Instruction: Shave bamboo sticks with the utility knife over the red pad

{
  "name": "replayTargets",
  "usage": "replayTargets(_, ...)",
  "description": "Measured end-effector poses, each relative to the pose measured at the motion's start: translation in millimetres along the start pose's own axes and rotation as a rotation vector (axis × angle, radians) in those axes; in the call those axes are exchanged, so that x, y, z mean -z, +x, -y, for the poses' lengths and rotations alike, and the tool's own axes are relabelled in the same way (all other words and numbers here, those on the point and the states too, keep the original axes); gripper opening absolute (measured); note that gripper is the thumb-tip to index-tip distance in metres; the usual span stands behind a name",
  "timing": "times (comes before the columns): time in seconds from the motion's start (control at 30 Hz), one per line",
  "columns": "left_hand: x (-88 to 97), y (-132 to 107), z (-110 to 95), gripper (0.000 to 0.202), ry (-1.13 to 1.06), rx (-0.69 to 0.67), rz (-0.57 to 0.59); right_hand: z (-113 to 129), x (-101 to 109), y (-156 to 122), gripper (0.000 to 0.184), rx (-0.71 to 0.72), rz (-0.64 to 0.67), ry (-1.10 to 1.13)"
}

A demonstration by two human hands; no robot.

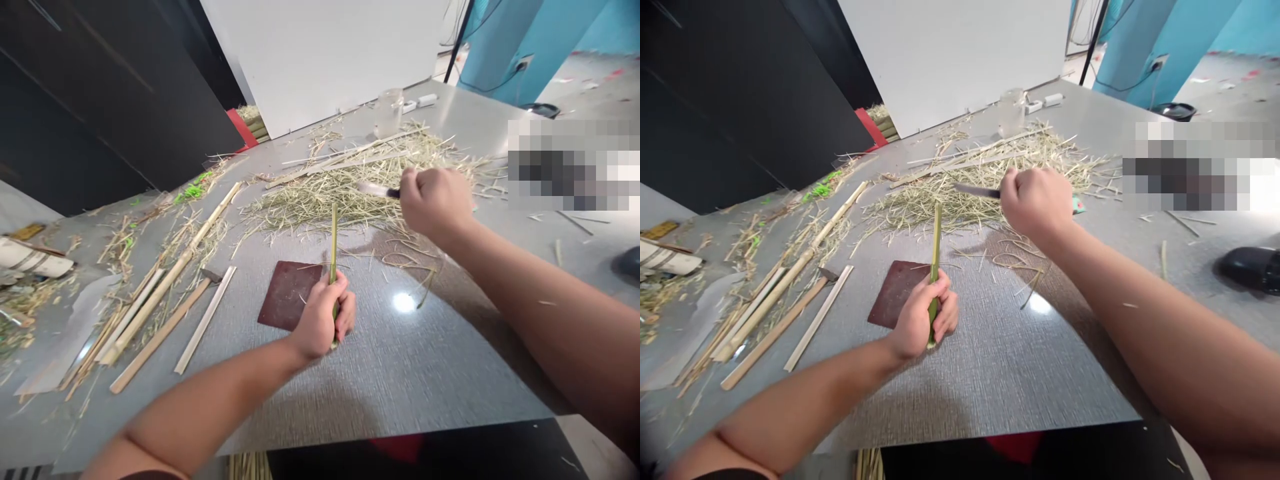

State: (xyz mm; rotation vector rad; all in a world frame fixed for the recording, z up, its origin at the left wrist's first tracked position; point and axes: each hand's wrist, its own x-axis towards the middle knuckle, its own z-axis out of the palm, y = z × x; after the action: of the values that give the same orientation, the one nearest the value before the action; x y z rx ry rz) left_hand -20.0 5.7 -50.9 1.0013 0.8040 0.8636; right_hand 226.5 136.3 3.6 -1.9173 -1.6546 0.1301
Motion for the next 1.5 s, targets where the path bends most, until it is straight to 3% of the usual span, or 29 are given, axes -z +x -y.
replayTargets(0.17, 0.6, 1.7, 2.5, 0.03, -0.01, 0.021, -0.02, 43.7, -12.5, -51.6, 0.068, 0.261, 0.277, -0.119)
replayTargets(0.3, -1.7, -0.9, 1.3, 0.034, 0.011, 0.066, -0.067, 56.2, -16.6, -71.5, 0.068, 0.356, 0.397, -0.21)
replayTargets(0.47, -3.1, -3.3, 0.0, 0.048, 0.032, 0.119, -0.162, 59.4, -14.8, -73.3, 0.068, 0.344, 0.402, -0.256)
replayTargets(0.63, -5.8, -10.5, 0.3, 0.046, 0.06, 0.113, -0.1, 42.7, -12.8, -45.9, 0.071, 0.26, 0.361, -0.166)
replayTargets(0.8, -5.1, -14.6, 1.7, 0.047, 0.12, 0.092, 0.02, -1.1, -6.9, 4.5, 0.066, -0.002, 0.107, -0.148)
replayTargets(0.93, 0.3, -4.5, 1.7, 0.038, 0.022, 0.03, 0.013, -6.3, -5.9, 7.1, 0.074, 0.008, 0.01, -0.088)
replayTargets(1.07, 1.0, 2.1, -0.2, 0.03, -0.073, 0.028, -0.007, 20.8, -10.9, -26.0, 0.076, 0.155, 0.131, -0.006)
replayTargets(1.23, -0.9, 0.5, -0.9, 0.034, -0.033, 0.046, -0.057, 51.3, -17.2, -65.5, 0.065, 0.344, 0.382, -0.181)
replayTargets(1.5, 4.9, -3.8, 4.7, 0.048, 0.088, 0.092, -0.062, 57.5, -17.7, -73.2, 0.063, 0.392, 0.458, -0.255)
